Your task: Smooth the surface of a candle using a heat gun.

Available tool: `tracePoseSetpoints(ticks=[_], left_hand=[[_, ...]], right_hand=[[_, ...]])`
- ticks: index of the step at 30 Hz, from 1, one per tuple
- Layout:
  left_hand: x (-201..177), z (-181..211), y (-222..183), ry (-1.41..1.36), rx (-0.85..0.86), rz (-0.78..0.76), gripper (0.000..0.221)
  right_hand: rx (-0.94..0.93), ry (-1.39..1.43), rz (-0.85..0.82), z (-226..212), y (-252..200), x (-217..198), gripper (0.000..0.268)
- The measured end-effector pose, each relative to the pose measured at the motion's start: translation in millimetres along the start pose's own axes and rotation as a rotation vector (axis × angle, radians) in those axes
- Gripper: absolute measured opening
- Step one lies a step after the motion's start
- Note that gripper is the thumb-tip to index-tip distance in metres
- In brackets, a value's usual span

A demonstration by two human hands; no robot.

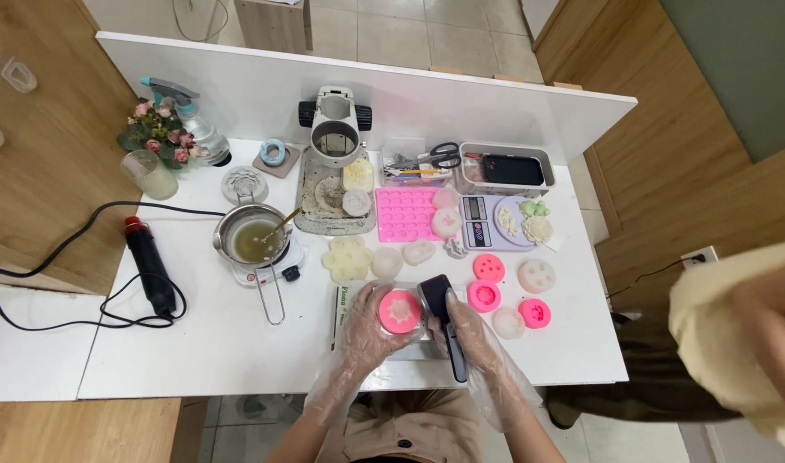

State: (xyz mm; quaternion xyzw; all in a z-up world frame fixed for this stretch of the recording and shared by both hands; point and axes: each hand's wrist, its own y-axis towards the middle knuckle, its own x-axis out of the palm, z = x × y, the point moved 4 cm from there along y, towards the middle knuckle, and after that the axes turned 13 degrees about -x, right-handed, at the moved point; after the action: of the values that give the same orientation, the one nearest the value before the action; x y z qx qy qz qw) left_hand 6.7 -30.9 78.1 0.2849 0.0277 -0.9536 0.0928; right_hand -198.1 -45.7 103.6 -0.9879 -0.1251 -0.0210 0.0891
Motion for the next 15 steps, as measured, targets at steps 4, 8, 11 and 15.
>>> tracePoseSetpoints(ticks=[4,8,11,15], left_hand=[[-1,-1,0,-0.004,0.035,0.029,0.103],[-3,1,-2,-0.003,0.003,-0.016,0.105],[-2,2,0,0.001,-0.03,-0.04,0.107],[0,1,0,-0.017,-0.063,-0.06,0.108]], right_hand=[[0.0,0.04,0.022,4,1,1,0.065],[-0.026,0.099,0.051,-2,-3,4,0.066],[-0.004,0.098,0.058,3,-1,1,0.066],[0.015,0.107,0.068,-2,-4,4,0.067]])
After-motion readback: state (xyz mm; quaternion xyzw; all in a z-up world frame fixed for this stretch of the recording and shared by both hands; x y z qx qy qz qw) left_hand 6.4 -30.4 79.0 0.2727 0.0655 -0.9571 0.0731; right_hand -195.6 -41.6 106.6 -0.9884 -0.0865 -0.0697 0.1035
